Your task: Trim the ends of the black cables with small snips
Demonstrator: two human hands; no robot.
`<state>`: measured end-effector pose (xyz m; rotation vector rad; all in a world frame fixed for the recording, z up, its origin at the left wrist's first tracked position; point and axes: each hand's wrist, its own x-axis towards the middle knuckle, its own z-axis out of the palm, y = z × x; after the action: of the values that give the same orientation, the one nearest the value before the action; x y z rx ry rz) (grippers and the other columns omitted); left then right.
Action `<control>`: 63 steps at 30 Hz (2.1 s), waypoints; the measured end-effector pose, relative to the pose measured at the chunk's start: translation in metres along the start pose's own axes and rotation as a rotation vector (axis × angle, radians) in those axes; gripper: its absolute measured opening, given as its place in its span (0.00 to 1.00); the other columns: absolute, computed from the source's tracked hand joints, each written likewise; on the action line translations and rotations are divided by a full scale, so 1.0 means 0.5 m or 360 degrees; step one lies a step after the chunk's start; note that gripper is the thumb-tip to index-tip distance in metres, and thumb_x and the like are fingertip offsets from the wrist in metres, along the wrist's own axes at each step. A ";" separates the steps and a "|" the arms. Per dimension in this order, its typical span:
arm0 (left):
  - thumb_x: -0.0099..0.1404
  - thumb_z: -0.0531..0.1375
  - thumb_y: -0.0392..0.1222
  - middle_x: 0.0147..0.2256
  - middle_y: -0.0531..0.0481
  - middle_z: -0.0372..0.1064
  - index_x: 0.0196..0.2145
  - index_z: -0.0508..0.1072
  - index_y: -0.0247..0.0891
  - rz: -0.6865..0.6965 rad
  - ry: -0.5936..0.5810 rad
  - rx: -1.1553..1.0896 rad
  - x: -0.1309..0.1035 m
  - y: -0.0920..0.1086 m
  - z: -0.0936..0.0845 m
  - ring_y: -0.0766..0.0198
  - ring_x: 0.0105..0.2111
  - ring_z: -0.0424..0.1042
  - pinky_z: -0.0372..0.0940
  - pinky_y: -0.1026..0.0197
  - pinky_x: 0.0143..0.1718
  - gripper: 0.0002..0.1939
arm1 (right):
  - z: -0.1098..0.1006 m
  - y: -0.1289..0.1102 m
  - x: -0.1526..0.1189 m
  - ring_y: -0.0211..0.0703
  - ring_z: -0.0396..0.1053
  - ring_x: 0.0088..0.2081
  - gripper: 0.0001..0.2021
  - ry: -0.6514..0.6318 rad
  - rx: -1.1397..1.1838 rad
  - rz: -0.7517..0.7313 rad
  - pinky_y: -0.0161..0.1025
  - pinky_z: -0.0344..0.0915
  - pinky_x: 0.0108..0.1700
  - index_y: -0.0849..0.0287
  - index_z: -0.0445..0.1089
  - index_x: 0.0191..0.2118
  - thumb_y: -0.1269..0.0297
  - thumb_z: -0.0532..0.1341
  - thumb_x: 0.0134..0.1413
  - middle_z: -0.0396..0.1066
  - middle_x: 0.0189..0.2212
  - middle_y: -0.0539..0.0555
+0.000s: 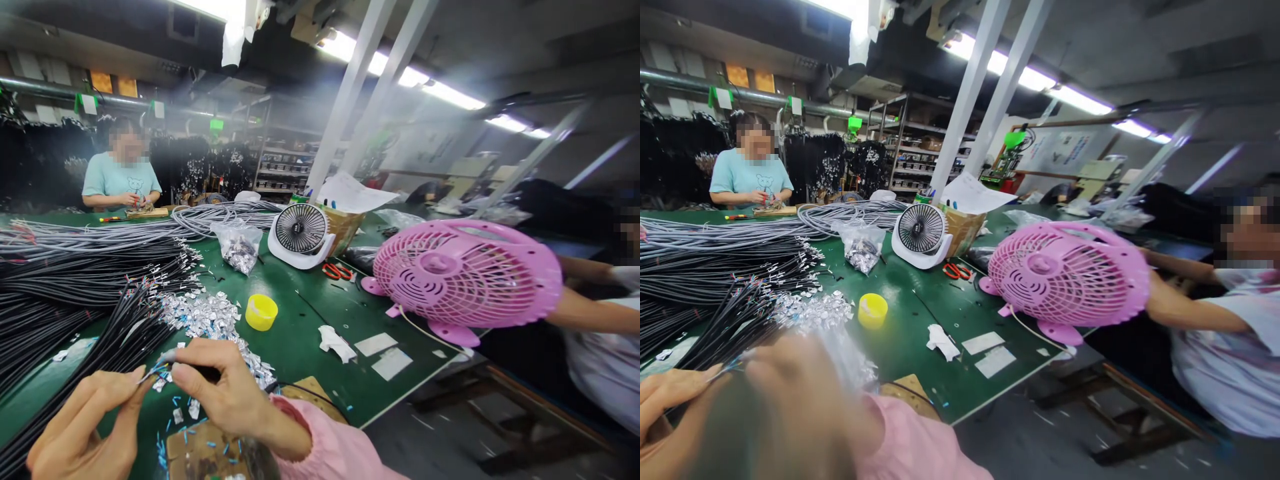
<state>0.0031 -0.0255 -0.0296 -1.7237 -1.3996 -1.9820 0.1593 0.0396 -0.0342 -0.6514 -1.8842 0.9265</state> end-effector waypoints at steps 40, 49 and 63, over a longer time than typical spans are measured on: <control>0.66 0.62 0.39 0.24 0.58 0.75 0.30 0.76 0.44 0.0038 -0.0111 0.0268 -0.005 0.009 -0.008 0.65 0.22 0.72 0.69 0.62 0.33 0.06 | 0.002 -0.008 0.003 0.41 0.63 0.24 0.14 0.0144 0.0041 -0.0004 0.38 0.61 0.26 0.55 0.79 0.31 0.53 0.63 0.62 0.67 0.21 0.51; 0.66 0.56 0.53 0.14 0.58 0.63 0.20 0.72 0.43 -0.0729 -0.0634 0.0073 0.025 0.008 -0.008 0.68 0.14 0.63 0.59 0.67 0.18 0.20 | -0.001 -0.031 0.010 0.36 0.60 0.23 0.17 0.0166 -0.0205 -0.0276 0.35 0.55 0.26 0.57 0.74 0.26 0.60 0.59 0.65 0.69 0.21 0.50; 0.50 0.68 0.57 0.18 0.55 0.69 0.19 0.75 0.41 -0.1018 -0.0492 -0.0192 0.046 0.026 -0.011 0.67 0.18 0.66 0.59 0.70 0.16 0.17 | -0.001 -0.026 0.016 0.36 0.60 0.23 0.12 0.0154 0.0147 -0.0010 0.34 0.59 0.27 0.57 0.78 0.32 0.54 0.67 0.57 0.68 0.22 0.47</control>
<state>0.0003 -0.0264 -0.0027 -1.8557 -2.2045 -2.1852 0.1553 0.0381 -0.0198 -0.6229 -1.7466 0.9554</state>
